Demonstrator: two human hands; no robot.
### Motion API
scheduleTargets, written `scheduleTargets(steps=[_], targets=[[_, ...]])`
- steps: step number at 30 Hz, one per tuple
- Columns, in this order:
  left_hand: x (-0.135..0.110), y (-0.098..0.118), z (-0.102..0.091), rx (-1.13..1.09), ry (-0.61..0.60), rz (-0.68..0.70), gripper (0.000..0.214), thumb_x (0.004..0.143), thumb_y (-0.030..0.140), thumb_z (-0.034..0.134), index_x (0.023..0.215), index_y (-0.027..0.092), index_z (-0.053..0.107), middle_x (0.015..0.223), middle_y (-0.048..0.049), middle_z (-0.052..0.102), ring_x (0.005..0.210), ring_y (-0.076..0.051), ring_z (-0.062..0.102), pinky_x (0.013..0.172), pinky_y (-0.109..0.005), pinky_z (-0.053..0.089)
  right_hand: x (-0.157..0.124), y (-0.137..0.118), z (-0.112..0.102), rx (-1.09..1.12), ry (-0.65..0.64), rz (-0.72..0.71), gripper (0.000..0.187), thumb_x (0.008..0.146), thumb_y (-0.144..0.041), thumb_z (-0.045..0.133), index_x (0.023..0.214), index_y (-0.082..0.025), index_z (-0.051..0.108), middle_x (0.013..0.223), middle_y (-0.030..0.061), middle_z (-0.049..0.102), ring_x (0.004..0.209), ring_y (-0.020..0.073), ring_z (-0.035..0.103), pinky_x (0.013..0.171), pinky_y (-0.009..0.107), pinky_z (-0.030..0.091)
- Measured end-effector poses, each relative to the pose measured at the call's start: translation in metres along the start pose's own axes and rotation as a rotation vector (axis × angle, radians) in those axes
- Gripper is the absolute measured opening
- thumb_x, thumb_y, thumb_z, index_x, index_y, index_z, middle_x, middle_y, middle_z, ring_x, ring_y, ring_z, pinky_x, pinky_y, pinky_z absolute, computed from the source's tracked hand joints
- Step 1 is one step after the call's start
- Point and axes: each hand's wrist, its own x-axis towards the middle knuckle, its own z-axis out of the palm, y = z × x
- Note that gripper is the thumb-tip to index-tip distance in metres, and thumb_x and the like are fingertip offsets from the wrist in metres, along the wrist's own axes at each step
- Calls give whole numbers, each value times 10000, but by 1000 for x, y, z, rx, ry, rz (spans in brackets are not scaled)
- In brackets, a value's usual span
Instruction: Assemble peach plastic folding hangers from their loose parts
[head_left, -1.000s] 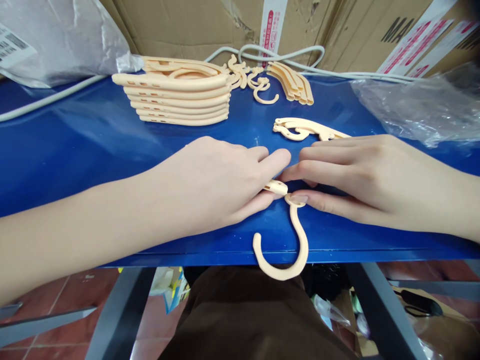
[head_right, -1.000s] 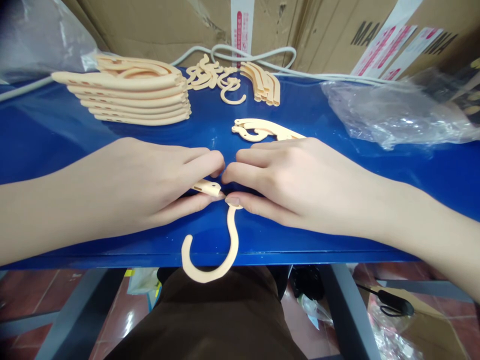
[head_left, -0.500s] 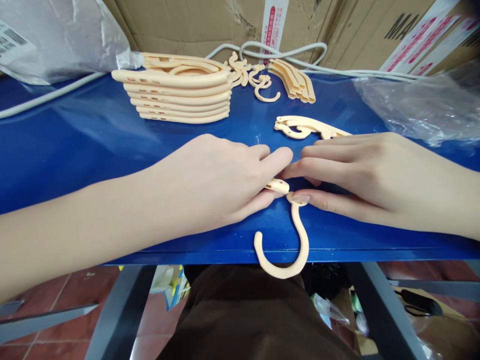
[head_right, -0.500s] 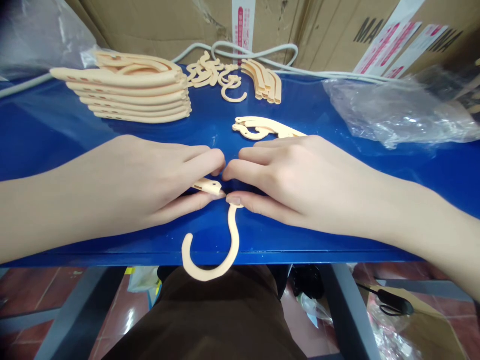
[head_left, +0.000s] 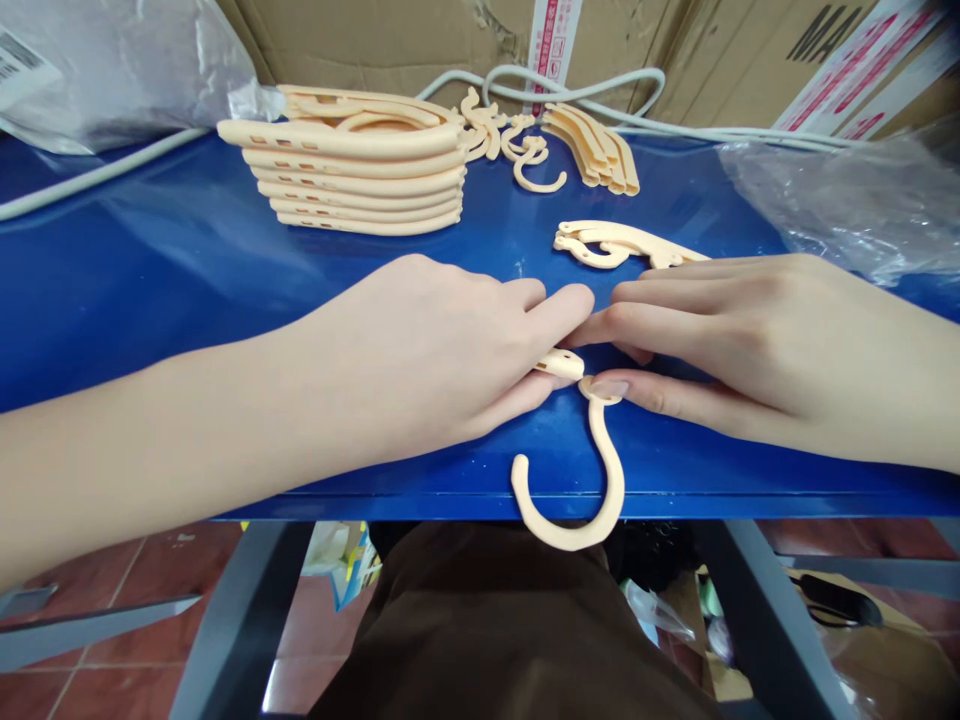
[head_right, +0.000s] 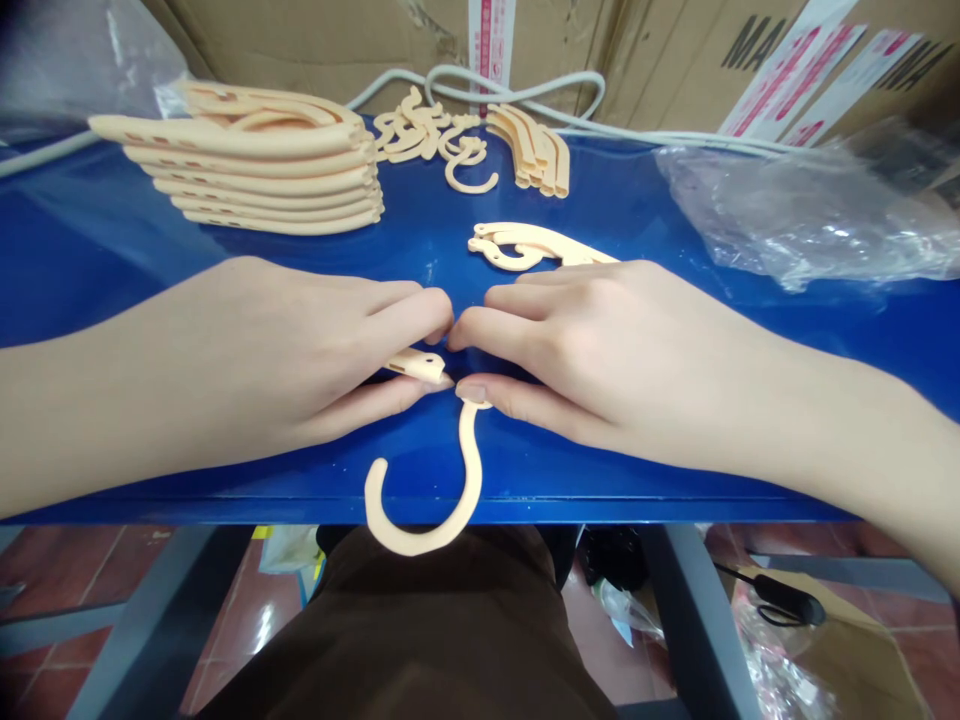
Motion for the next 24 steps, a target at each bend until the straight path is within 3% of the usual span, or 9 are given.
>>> scheduleTargets(steps=[6,11,16,19,24], targets=[[-6,-3,-5,52,-10,39,463,1215,366,315,1569,209,568,997,-5,736,586,-132,489,569,-316,262,-6,2,2,-32,24,-24,431,1247,-507,389,1245,-212,703,1054,74,784,816,258,734,689,403,463],[-11,-6,-4,64,35,70,468,1236,339,267,1625,215,497,1136,-16,758,692,-126,602,591,-322,287,-12,3,9,-77,32,-12,331,1253,-439,388,1297,-234,644,1225,89,799,895,241,740,711,383,422],[-8,-4,1,15,29,43,458,1207,380,291,1538,214,561,1048,-21,749,801,-166,703,658,-280,423,-8,1,7,-90,48,-23,417,1258,-477,353,1252,-216,678,1088,78,790,837,248,741,681,395,461],[-3,-1,2,33,40,23,437,1191,433,377,1485,221,620,935,-19,728,695,-193,678,589,-322,358,-4,-1,4,-71,28,-36,445,1253,-477,361,1213,-198,706,992,71,764,801,261,740,673,409,504],[1,2,2,26,22,-2,374,1170,438,464,1396,227,676,768,-2,663,602,-218,626,547,-357,281,-3,-1,2,-57,16,-23,410,1246,-402,389,1226,-180,733,1024,91,792,827,266,757,726,409,534]])
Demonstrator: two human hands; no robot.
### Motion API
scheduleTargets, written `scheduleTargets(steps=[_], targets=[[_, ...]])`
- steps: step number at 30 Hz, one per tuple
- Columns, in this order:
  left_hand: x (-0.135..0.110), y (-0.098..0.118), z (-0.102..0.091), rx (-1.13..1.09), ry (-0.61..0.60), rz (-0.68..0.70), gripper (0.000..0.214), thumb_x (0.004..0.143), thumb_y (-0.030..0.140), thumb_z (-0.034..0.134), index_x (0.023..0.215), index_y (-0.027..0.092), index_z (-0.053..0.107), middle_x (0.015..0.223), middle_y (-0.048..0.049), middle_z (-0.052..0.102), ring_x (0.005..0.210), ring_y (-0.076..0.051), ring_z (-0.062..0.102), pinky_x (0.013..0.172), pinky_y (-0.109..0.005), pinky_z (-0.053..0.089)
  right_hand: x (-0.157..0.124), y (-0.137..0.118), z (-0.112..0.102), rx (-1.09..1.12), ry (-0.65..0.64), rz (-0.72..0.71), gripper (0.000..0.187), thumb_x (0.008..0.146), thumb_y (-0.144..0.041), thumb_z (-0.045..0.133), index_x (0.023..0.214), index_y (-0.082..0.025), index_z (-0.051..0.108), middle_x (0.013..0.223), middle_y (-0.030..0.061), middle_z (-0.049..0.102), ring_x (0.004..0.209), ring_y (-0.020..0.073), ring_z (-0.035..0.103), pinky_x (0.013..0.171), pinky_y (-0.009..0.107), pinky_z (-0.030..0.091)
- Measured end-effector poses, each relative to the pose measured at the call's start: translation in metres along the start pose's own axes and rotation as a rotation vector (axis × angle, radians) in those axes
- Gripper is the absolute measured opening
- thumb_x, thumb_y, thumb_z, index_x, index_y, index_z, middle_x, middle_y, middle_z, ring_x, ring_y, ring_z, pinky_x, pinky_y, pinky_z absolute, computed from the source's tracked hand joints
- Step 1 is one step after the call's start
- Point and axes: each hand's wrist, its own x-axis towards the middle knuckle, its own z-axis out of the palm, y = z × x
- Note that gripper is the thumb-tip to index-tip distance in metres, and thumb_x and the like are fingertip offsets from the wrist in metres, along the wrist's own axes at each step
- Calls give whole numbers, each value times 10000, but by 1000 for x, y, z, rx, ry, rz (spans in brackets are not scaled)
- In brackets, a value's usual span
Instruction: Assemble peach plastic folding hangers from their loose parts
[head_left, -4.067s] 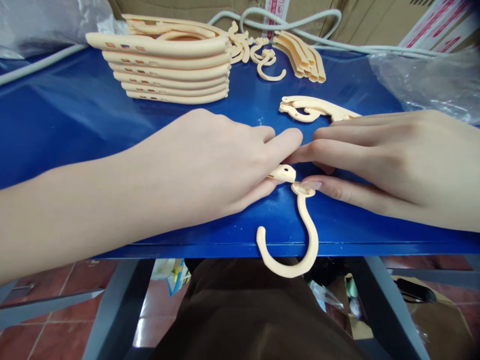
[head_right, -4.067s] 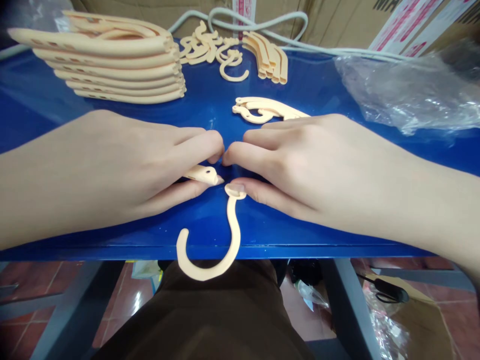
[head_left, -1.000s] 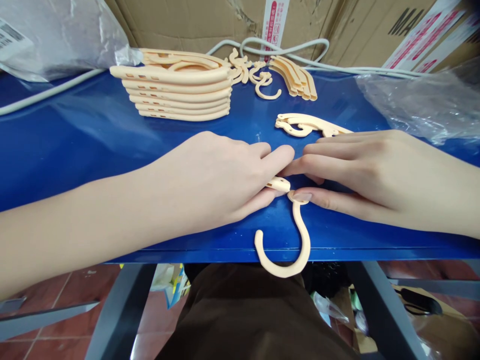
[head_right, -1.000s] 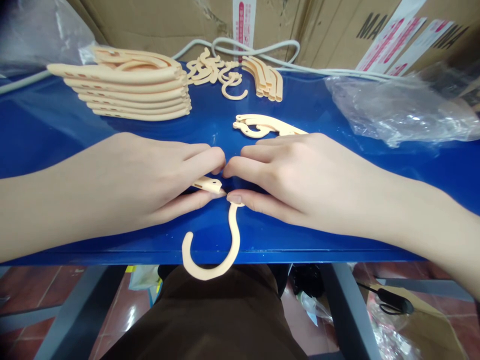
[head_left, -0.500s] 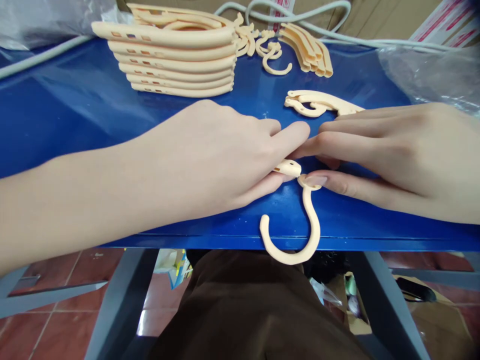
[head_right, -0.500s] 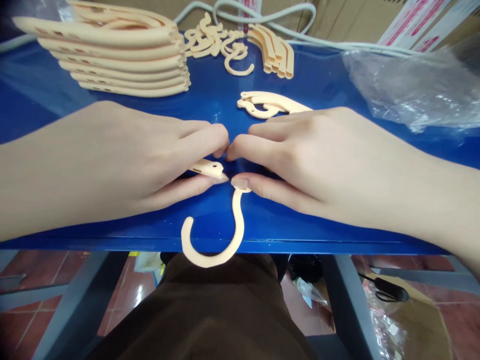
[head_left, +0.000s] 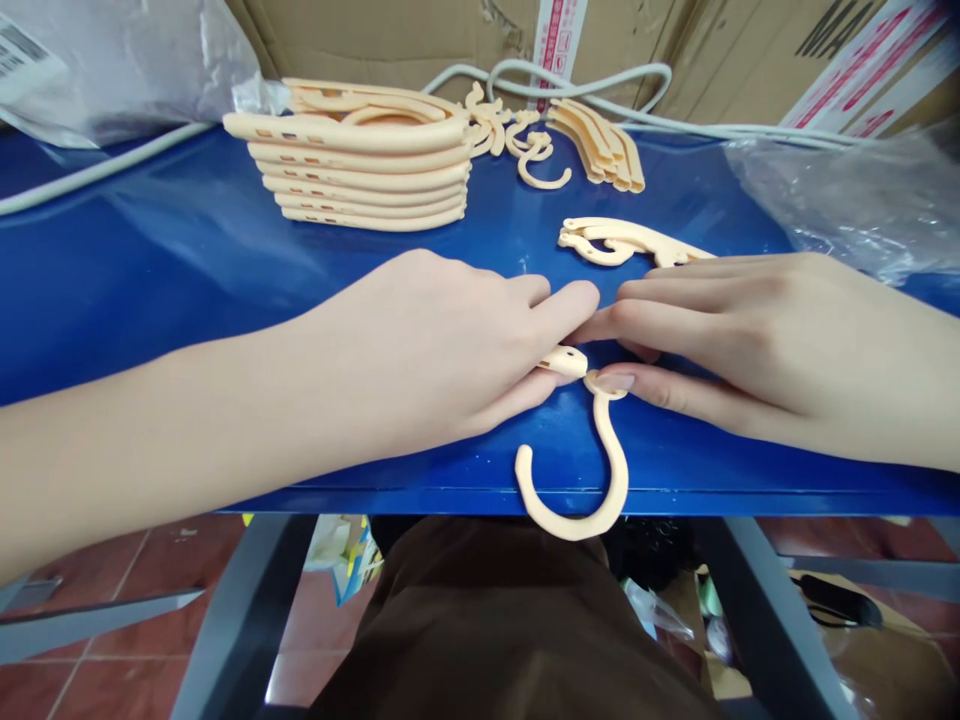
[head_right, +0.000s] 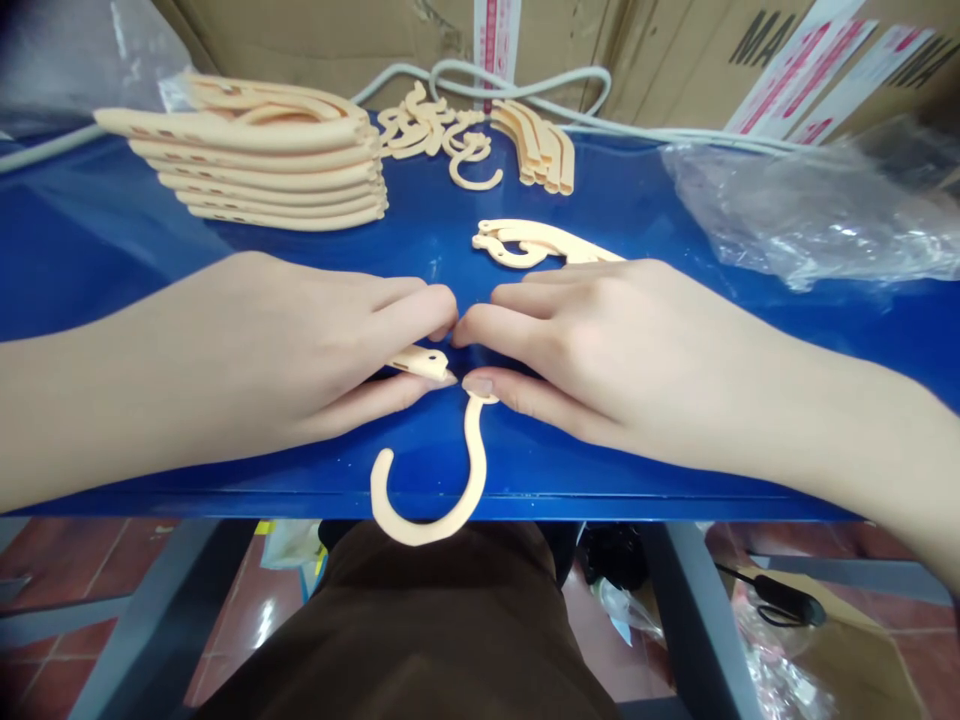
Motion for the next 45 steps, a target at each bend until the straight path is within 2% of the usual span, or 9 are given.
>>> scheduleTargets(steps=[4,10,15,20,30,35,39,42,45], targets=[[-1,0,-2,-30,35,14,330,1158,409,498,1368,227,675,768,3,660,609,-212,639,535,-339,284,1,2,0,62,-2,-4,432,1231,-454,424,1207,-198,771,1012,88,809,811,259,756,724,384,514],[-2,1,2,-2,12,4,352,1172,421,508,1409,210,660,761,4,650,618,-220,656,525,-329,257,1,3,0,52,6,-8,412,1231,-436,415,1187,-207,755,961,64,786,774,249,743,701,375,520],[-3,0,9,26,147,30,342,1183,431,477,1378,220,662,750,11,639,597,-206,632,531,-333,236,0,0,0,51,15,1,402,1235,-429,419,1217,-205,752,965,61,781,777,248,739,733,384,527],[0,2,1,17,-9,6,364,1179,424,486,1429,219,651,800,-9,699,632,-211,668,535,-331,262,0,1,0,57,7,8,410,1233,-439,406,1191,-219,749,992,70,800,782,240,743,711,369,521],[-1,-1,-2,-40,2,-16,340,1154,428,539,1388,229,685,757,4,655,600,-213,616,551,-342,253,2,1,0,22,12,-14,419,1243,-429,395,1197,-195,739,981,76,784,789,244,740,698,374,501],[1,-1,-1,-23,1,-14,401,1167,465,483,1444,243,668,866,-20,738,623,-199,626,564,-350,260,-3,0,3,-1,19,6,401,1253,-459,374,1243,-221,697,1033,68,783,841,263,755,720,419,513],[-4,-6,2,-47,14,13,453,1193,474,383,1494,248,636,1067,-33,799,764,-188,715,611,-310,384,-8,1,5,-14,25,5,357,1253,-476,381,1275,-248,656,1129,68,791,869,260,759,700,424,490],[-10,-11,6,-84,58,41,493,1207,394,278,1547,247,602,1104,-23,791,823,-181,745,725,-288,503,-9,3,6,-45,31,8,353,1254,-471,378,1307,-249,648,1223,77,804,885,248,768,690,410,482],[-12,-12,10,-73,125,73,531,1201,434,276,1589,236,579,1083,-21,752,814,-197,764,792,-311,558,-9,4,8,-62,44,19,379,1258,-487,337,1346,-280,641,1244,46,814,904,238,775,678,397,474]])
